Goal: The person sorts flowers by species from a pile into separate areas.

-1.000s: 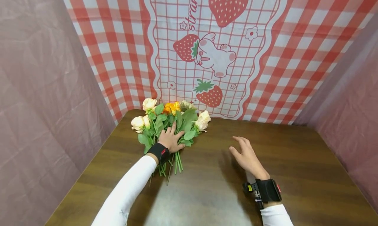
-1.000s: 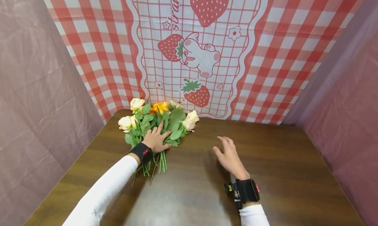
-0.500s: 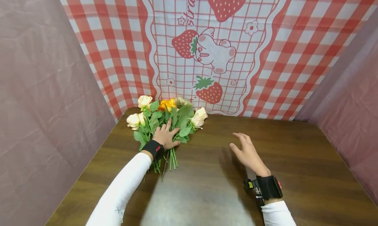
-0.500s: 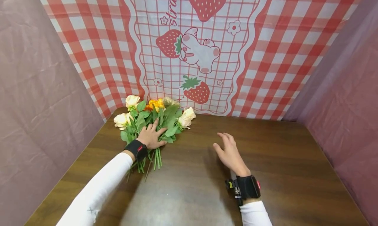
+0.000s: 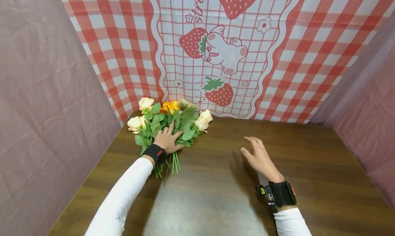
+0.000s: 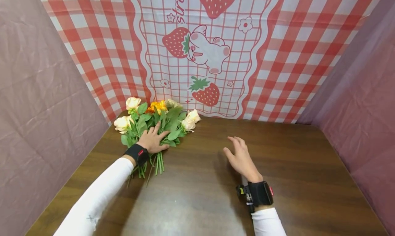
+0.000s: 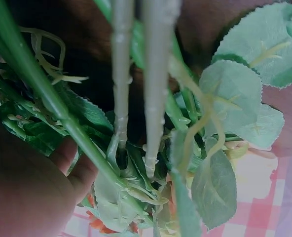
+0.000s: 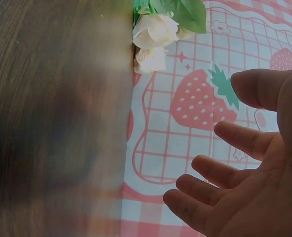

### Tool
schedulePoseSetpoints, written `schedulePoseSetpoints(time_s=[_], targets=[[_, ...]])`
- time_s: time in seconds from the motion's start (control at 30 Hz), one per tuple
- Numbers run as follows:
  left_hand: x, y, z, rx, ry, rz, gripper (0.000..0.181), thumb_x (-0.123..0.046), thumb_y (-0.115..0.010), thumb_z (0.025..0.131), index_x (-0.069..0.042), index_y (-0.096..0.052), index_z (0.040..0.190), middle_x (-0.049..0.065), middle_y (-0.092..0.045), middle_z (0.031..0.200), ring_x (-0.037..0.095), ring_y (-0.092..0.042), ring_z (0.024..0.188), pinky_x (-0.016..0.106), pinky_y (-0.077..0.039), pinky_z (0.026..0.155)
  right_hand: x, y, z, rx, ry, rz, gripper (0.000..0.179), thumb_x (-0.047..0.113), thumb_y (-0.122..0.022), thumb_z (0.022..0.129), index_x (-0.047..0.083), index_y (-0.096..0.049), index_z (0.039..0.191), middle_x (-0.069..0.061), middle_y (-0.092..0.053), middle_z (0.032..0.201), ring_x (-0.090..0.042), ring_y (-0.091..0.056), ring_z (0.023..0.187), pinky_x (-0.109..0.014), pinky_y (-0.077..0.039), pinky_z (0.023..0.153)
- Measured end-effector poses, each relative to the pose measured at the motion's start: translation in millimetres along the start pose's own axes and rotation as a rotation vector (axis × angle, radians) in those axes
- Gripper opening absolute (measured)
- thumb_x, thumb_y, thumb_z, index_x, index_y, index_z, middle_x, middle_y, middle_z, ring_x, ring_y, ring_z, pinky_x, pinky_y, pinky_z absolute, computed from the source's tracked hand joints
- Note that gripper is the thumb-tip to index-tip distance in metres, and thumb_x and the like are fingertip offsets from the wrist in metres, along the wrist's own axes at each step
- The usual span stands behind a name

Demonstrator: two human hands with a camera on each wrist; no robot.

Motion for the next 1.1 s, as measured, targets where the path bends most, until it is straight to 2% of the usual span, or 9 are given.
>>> schedulePoseSetpoints(time_s=[0.4, 1.1], targets=[[13.4, -1.0, -4.8, 0.025, 0.002, -0.023, 0.073, -0.063, -0.047, 0.096, -0.029, -0.026, 0.158, 0.023, -0.004, 0.164, 0.041, -0.027, 0.144, 0.059, -0.032, 0.107, -1, 2, 0.9, 0.000, 0.002, -0.010, 0.052, 0.020, -0.056, 0.101, -0.003, -0.042, 0.145, -0.032, -0.031, 0.148, -0.046, -0.032, 0.137, -0.063, -0.030, 0.107], [27.3, -0.8, -4.1, 0.008, 0.014, -0.005, 0.074, -0.063, -0.050, 0.095, -0.029, -0.028, 0.157, 0.024, -0.005, 0.164, 0.043, -0.030, 0.141, 0.060, -0.035, 0.105, -6, 3, 3.3, 0.010, -0.009, 0.001, 0.051, 0.021, -0.056, 0.101, -0.002, -0.042, 0.145, -0.031, -0.030, 0.148, -0.046, -0.033, 0.137, -0.063, -0.031, 0.107]])
Point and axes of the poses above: each hand's wrist, its own z-axis towards the middle knuckle, its own y-axis out of the back of the hand, x = y × z, the point moved 7 cm from there along z, towards the middle knuckle
